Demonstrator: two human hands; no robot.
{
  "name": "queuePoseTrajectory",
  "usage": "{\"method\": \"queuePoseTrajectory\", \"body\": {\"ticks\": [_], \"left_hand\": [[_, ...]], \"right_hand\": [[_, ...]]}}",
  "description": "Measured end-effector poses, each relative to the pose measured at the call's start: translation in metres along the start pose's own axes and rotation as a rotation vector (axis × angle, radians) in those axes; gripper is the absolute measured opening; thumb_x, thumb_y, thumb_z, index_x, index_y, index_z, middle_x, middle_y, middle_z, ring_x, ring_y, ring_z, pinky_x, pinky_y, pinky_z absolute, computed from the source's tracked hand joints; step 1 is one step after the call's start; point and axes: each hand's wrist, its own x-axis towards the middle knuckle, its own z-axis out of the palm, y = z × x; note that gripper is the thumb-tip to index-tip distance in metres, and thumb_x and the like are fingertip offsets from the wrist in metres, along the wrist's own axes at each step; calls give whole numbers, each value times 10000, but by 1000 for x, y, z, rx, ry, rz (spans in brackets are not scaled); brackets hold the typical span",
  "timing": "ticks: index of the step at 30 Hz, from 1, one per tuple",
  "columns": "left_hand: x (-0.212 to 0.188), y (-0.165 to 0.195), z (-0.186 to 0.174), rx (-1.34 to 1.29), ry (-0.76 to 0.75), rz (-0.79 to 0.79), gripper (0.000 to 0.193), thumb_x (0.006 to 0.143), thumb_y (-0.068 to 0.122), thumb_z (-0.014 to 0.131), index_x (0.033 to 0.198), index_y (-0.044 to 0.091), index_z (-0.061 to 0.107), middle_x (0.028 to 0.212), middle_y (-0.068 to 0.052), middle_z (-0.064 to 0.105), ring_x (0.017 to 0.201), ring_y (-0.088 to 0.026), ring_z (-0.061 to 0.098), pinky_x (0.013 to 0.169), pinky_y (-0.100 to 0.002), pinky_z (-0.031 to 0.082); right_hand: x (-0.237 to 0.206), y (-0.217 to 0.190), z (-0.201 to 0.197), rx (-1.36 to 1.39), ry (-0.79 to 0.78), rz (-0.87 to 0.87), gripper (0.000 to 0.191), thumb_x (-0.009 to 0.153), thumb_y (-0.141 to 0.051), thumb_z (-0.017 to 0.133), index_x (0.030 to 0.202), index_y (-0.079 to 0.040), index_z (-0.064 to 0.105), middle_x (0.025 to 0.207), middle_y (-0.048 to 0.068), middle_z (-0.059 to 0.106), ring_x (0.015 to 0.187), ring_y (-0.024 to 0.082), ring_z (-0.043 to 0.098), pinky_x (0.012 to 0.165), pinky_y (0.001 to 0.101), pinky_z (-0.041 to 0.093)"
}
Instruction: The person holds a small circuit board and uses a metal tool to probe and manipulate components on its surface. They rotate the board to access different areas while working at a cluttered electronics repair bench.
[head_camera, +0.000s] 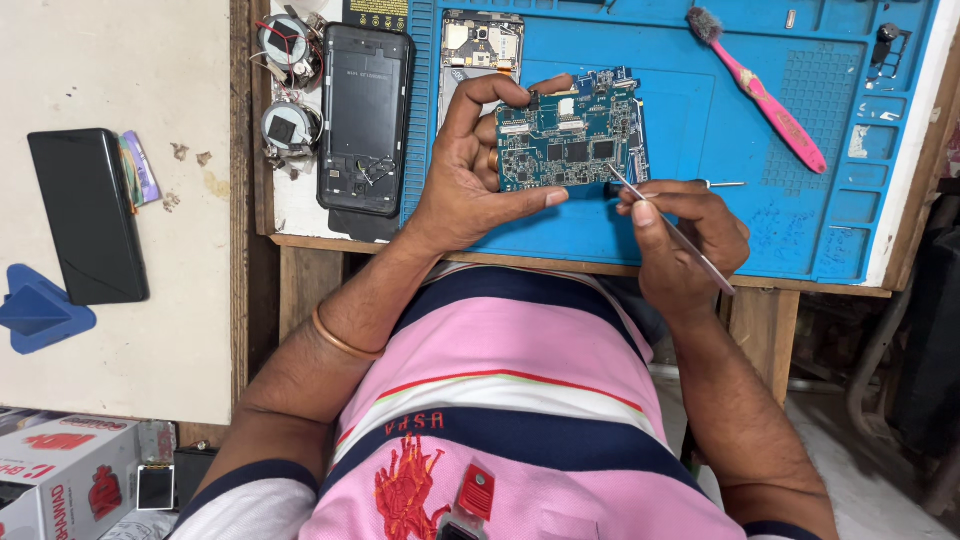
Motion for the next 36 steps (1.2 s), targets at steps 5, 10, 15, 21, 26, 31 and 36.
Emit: {"method": "queuePoseTrajectory", "body": {"ticks": [5, 10, 15, 21, 26, 31, 36], "left_hand": [[1, -1, -1, 8, -7, 11, 770, 905, -211, 790, 1425, 160, 359, 1598, -219, 417, 1389, -212, 581, 1163, -356, 592], [0, -3, -2, 27, -7, 30, 774, 920, -203, 795, 1445, 152, 351, 1598, -185, 436, 1410, -198, 567, 1159, -353, 561], [-3, -4, -2, 39, -6, 36, 791, 936, -191, 807, 1514, 124, 370, 1599, -140, 448, 1452, -171, 525, 1230, -349, 547], [-3, -3, -1, 42, -4, 13, 817, 928, -158, 826, 1546, 107, 361, 1588, -139, 465, 1436, -175, 537, 1221, -360, 554], [-4, -2, -3, 22, -25, 6, 879, 920, -125, 852, 1578, 115, 320, 1584, -133, 484, 1423, -165, 553, 1224, -355, 550], [-4, -4, -3, 28, -35, 5, 841, 918, -128, 859, 1565, 87, 366, 1537, -124, 518, 1412, -165, 559, 1239, -356, 533], [-3, -1, -5, -27, -68, -21, 793, 926, -127, 844, 1543, 79, 391, 1556, -122, 516, 1408, -171, 574, 1237, -358, 538]], "right_hand": [[1, 0, 1, 21, 2, 12, 97, 1091, -39, 676, 1085, 10, 593, 1038, 198, 728, 899, 212, 745, 821, 320, 639], [1, -9, -1, -126, -90, -15, 52, 1061, -7, 689, 1067, 13, 641, 1053, 196, 739, 926, 234, 753, 814, 304, 606], [2, -10, 1, -110, -97, -22, 58, 1044, 0, 696, 1062, 13, 643, 1053, 180, 741, 951, 228, 760, 804, 284, 608], [1, 2, -1, 104, -101, 93, 67, 1037, -1, 701, 1053, 32, 644, 1066, 202, 729, 903, 217, 746, 802, 308, 628], [0, 8, -12, 360, -134, 239, 53, 1042, 25, 699, 1043, 36, 647, 1011, 220, 724, 867, 209, 735, 801, 327, 637], [4, 10, -19, 393, -197, 256, 51, 1010, 38, 704, 1005, 40, 654, 1023, 220, 722, 823, 201, 735, 737, 310, 634], [5, 9, -20, 378, -202, 238, 51, 1011, 37, 710, 996, 37, 660, 963, 214, 726, 797, 190, 731, 718, 299, 626]]}}
